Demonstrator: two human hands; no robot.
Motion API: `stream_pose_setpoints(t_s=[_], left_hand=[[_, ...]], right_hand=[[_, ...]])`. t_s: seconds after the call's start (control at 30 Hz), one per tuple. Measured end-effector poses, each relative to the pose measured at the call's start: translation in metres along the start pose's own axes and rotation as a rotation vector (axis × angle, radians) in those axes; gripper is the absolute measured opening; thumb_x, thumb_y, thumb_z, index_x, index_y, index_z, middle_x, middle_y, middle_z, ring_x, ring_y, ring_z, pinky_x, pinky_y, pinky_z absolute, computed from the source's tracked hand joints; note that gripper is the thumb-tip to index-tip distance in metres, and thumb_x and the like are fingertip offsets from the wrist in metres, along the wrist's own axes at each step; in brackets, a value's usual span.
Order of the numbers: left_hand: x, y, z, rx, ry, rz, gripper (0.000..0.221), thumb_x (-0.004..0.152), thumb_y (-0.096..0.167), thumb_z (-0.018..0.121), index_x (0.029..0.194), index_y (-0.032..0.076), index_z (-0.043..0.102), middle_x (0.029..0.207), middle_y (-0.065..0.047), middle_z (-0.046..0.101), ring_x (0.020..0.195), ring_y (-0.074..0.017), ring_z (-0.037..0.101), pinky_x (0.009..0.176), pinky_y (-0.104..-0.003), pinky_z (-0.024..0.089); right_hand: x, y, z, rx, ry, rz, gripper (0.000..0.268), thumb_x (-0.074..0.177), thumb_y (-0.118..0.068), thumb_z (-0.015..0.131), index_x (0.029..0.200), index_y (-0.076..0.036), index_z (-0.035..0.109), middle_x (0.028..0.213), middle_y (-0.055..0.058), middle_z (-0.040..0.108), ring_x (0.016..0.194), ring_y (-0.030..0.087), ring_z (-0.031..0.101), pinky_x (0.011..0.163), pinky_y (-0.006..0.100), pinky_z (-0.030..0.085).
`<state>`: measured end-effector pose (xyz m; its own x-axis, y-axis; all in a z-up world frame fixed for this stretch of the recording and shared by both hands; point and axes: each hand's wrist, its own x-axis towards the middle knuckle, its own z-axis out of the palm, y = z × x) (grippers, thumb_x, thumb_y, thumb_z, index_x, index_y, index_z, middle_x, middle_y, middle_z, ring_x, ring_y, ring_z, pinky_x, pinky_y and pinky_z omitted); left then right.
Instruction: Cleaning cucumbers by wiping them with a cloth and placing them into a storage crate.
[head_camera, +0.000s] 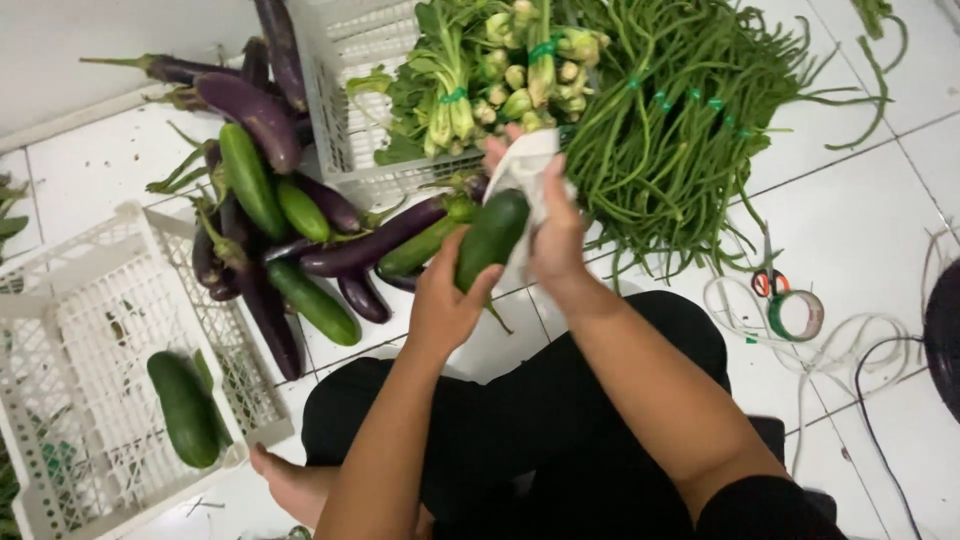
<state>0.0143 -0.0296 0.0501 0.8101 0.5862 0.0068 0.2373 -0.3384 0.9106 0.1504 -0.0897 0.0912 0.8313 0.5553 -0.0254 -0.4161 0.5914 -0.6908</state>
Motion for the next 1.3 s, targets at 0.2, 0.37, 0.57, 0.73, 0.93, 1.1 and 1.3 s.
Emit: stream_pose_setpoints(t_s=[0.2,0.37,0.57,0.73,0.93,1.1,1.3], left_hand=[[-0.002,-0.02,0.001,0.148,0.06,-0.065,0.067,0.084,0.029,0.082,0.139,0.001,0.057,0.121,-0.024,0.067,0.115,-0.0437,0.066,0.096,-0.056,0.053],[0.001,-0.061,0.002,0.105,0.139,-0.092,0.065,0.086,0.031,0.078,0.141,0.004,0.055,0.123,-0.019,0.067,0.116,-0.0411,0.065,0.098,-0.051,0.053],[-0.009,0.009,-0.023,0.136,0.081,0.023,0.081,0.085,0.04,0.078,0.15,0.002,0.046,0.137,-0.027,0.06,0.126,-0.0431,0.06,0.106,-0.053,0.048],[-0.006,0.015,-0.03,0.167,-0.069,-0.02,0.081,0.09,0.049,0.07,0.157,0.014,0.04,0.146,-0.023,0.053,0.122,-0.045,0.062,0.095,-0.054,0.056],[-0.012,0.015,-0.046,-0.093,0.199,-0.11,0.077,0.089,0.034,0.072,0.151,0.001,0.043,0.142,-0.03,0.055,0.129,-0.0486,0.056,0.102,-0.058,0.051],[-0.016,0.032,-0.059,-0.028,0.198,0.01,0.072,0.091,0.038,0.074,0.146,-0.002,0.05,0.13,-0.03,0.062,0.117,-0.0475,0.065,0.089,-0.057,0.056],[-0.01,0.021,-0.042,-0.149,0.132,0.038,0.076,0.09,0.043,0.076,0.149,0.003,0.048,0.128,-0.027,0.064,0.117,-0.0448,0.065,0.091,-0.055,0.056]], right_hand=[[-0.021,-0.009,0.004,-1.399,-0.569,-0.651,0.02,0.084,-0.013,0.078,0.102,-0.021,0.08,0.144,0.003,0.062,0.142,0.042,0.045,0.115,0.056,0.032],[-0.02,0.027,0.001,-1.493,-0.726,-0.749,0.04,0.104,-0.042,0.051,0.14,-0.028,0.063,0.161,0.001,0.044,0.152,0.036,0.03,0.123,0.058,0.013],[0.009,0.018,-0.018,-0.954,-0.477,-0.55,0.053,0.107,-0.043,0.04,0.131,-0.003,0.066,0.142,0.02,0.058,0.141,0.035,0.046,0.122,0.048,0.028],[0.0,0.026,-0.039,-0.746,-0.399,-0.446,0.054,0.111,-0.039,0.035,0.126,0.005,0.062,0.132,0.024,0.061,0.131,0.034,0.056,0.117,0.047,0.036],[-0.05,0.05,0.005,-0.981,-0.52,-0.252,0.056,0.114,-0.019,0.031,0.164,-0.008,0.01,0.174,0.006,-0.006,0.163,0.028,0.006,0.133,0.041,0.012],[-0.049,0.026,0.04,-0.921,-0.376,-0.232,0.057,0.114,-0.014,0.031,0.167,-0.016,0.01,0.172,0.02,0.008,0.157,0.035,0.009,0.13,0.052,0.007],[-0.011,0.036,-0.038,-0.918,-0.083,-0.193,0.058,0.113,-0.043,0.039,0.151,0.001,0.042,0.145,0.024,0.053,0.136,0.03,0.05,0.118,0.049,0.035]])
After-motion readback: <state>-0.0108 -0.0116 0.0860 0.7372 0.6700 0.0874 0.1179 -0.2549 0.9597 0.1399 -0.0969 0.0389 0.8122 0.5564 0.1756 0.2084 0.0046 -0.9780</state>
